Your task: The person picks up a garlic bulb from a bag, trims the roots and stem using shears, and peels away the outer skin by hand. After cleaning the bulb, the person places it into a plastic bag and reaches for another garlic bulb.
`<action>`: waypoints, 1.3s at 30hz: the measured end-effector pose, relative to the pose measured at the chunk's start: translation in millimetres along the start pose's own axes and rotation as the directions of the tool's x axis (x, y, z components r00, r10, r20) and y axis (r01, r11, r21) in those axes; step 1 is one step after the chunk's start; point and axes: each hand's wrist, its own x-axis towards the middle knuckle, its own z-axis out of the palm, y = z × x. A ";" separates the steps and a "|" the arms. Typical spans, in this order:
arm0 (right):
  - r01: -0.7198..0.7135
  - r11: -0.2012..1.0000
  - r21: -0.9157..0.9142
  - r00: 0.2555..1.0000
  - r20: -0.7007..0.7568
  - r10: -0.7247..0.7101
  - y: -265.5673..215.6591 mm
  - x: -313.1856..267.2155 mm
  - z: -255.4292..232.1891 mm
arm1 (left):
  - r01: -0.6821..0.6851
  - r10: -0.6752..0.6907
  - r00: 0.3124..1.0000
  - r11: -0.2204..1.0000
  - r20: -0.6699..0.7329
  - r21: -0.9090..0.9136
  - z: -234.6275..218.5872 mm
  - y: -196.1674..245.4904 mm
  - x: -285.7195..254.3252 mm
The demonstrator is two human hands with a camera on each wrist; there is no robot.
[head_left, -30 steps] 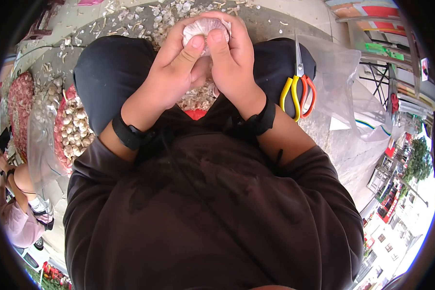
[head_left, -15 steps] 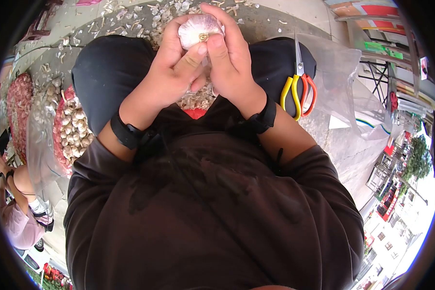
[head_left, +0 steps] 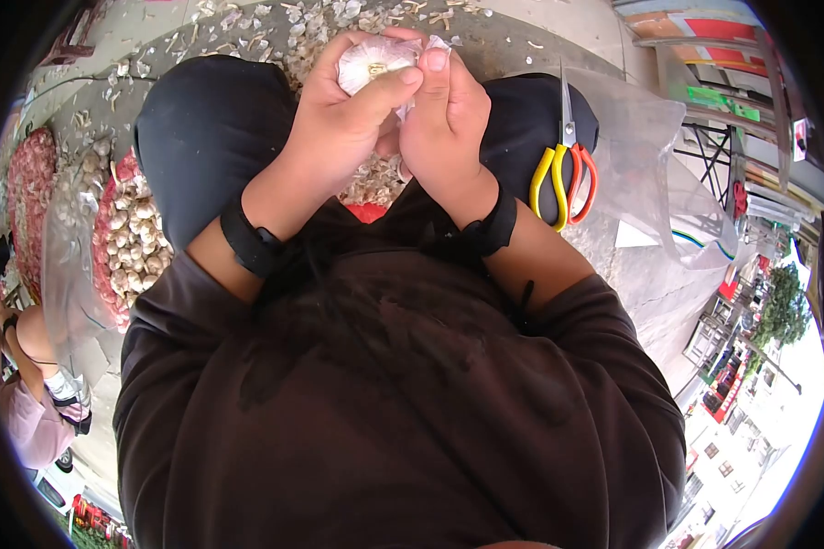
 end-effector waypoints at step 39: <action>-0.370 0.690 0.622 0.928 0.219 0.300 -13.5 -0.6 19.0 | -0.305 0.401 0.913 0.797 -0.080 0.521 -23.7 -7.9 7.0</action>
